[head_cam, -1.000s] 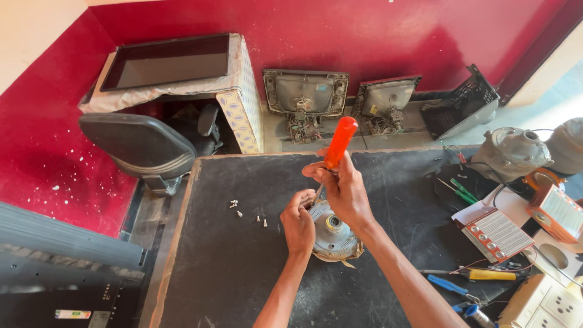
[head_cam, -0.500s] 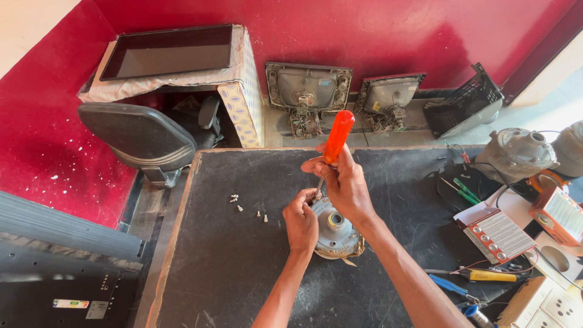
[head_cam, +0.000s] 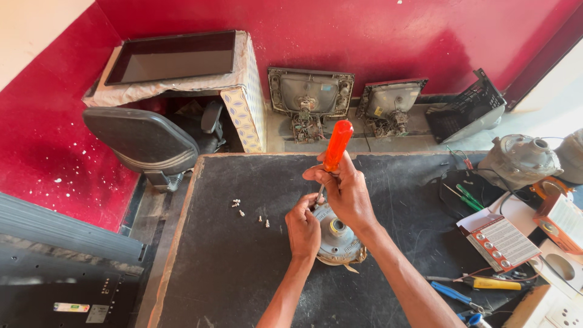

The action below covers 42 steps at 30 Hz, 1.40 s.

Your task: The person uses a red-handled screwdriver to unscrew multiple screws from a small, round, metallic electronic component on a workbench. The person removes the screws one by one and places them on the table, then flips the component over to continue unscrewing the other side.

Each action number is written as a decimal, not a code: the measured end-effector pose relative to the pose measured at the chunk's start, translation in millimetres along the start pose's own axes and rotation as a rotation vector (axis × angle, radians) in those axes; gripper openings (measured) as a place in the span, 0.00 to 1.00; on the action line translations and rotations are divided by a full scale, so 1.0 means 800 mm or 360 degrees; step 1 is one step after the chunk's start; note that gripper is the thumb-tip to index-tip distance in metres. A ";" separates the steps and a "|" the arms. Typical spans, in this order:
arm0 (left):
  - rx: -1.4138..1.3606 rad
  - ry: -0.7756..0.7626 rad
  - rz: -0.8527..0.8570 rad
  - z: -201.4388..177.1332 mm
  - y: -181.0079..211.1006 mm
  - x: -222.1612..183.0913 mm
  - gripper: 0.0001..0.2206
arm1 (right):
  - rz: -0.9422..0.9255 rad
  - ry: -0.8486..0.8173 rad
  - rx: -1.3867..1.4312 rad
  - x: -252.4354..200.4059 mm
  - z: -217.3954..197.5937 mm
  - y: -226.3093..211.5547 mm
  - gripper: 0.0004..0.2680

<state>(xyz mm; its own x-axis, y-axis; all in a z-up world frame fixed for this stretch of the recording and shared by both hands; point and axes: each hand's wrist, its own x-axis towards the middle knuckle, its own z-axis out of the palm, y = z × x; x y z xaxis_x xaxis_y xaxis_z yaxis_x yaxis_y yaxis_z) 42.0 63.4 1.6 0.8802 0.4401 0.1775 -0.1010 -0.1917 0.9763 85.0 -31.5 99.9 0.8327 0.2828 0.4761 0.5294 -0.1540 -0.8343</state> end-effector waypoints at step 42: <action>0.0146 -0.0124 0.0104 0.002 0.002 0.002 0.21 | -0.0195 -0.0284 0.1226 0.072 -0.018 -0.042 0.21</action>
<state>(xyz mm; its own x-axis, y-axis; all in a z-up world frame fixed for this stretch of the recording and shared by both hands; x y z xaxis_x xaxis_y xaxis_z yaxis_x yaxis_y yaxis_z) 44.4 62.4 3.2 0.9070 0.3550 0.2265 -0.1196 -0.2986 0.9468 117.2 -23.6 159.3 0.7028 0.4127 0.5794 0.2999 0.5668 -0.7674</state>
